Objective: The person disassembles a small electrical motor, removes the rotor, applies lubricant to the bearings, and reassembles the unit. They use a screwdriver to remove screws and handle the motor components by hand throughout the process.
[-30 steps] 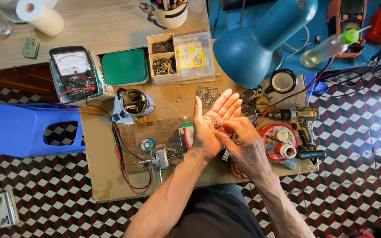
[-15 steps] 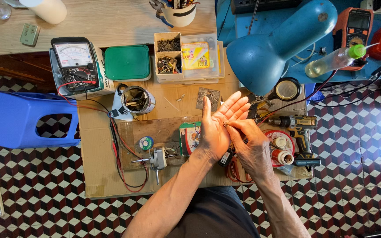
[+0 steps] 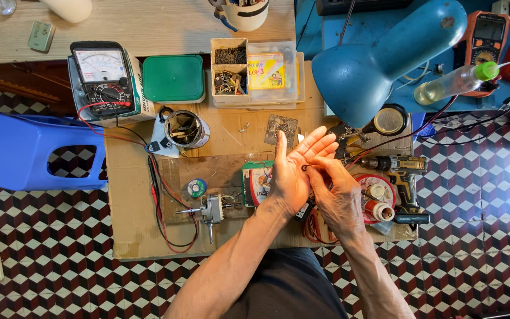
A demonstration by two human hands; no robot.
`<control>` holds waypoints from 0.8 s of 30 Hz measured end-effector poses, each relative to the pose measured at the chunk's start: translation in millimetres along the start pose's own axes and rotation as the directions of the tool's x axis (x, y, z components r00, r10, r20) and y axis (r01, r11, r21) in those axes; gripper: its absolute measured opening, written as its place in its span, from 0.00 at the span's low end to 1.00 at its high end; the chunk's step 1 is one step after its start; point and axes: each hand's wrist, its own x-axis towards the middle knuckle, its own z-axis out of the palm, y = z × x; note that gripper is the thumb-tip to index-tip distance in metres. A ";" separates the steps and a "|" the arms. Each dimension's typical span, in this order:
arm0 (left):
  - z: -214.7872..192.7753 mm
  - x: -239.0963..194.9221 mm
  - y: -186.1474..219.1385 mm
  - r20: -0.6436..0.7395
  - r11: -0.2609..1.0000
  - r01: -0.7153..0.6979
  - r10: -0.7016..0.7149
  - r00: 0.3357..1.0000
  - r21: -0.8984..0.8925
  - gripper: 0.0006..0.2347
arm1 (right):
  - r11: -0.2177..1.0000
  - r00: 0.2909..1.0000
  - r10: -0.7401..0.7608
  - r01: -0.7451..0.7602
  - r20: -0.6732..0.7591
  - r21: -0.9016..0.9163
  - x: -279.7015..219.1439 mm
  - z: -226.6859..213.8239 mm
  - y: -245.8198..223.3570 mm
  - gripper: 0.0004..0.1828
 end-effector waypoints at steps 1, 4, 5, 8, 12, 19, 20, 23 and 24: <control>-0.2 0.5 -0.6 -0.001 1.000 -0.004 0.004 1.000 0.011 0.40 | 1.000 1.000 0.002 -0.002 0.005 -0.009 0.0 -0.8 0.0 0.10; -0.9 1.8 -2.4 -0.006 1.000 -0.007 0.008 1.000 0.024 0.41 | 1.000 1.000 -0.014 0.015 0.022 -0.026 -0.4 -3.3 0.1 0.09; -0.9 2.5 -3.0 -0.006 1.000 -0.007 0.007 1.000 0.024 0.41 | 0.999 0.999 -0.035 0.036 0.031 -0.029 -0.2 -4.3 0.3 0.09; -1.7 3.6 -5.6 -0.055 0.999 0.036 -0.034 0.998 0.032 0.40 | 0.995 0.995 -0.084 0.086 0.055 -0.041 0.3 -5.4 2.3 0.10; -1.7 3.8 -4.5 -0.002 0.999 0.004 -0.004 1.000 0.051 0.41 | 0.996 0.997 -0.078 0.079 0.028 -0.037 1.6 -3.6 5.6 0.10; -1.5 -0.1 1.0 -0.004 1.000 0.014 -0.014 1.000 0.001 0.40 | 0.962 0.978 0.199 -0.206 0.058 0.179 1.0 -4.4 17.8 0.10; -1.7 -0.1 1.2 -0.001 1.000 0.015 -0.015 1.000 -0.017 0.40 | 0.944 0.968 0.243 -0.251 0.064 0.215 0.9 -4.1 20.2 0.10; -3.5 0.1 2.1 -0.052 0.997 0.065 -0.067 0.996 -0.049 0.40 | 0.907 0.977 0.204 -0.214 0.066 0.363 0.7 -2.0 26.7 0.10; -4.1 0.4 1.4 -0.039 0.996 0.066 -0.069 0.997 -0.060 0.40 | 0.892 0.985 0.164 -0.174 0.059 0.417 0.3 -1.3 28.7 0.10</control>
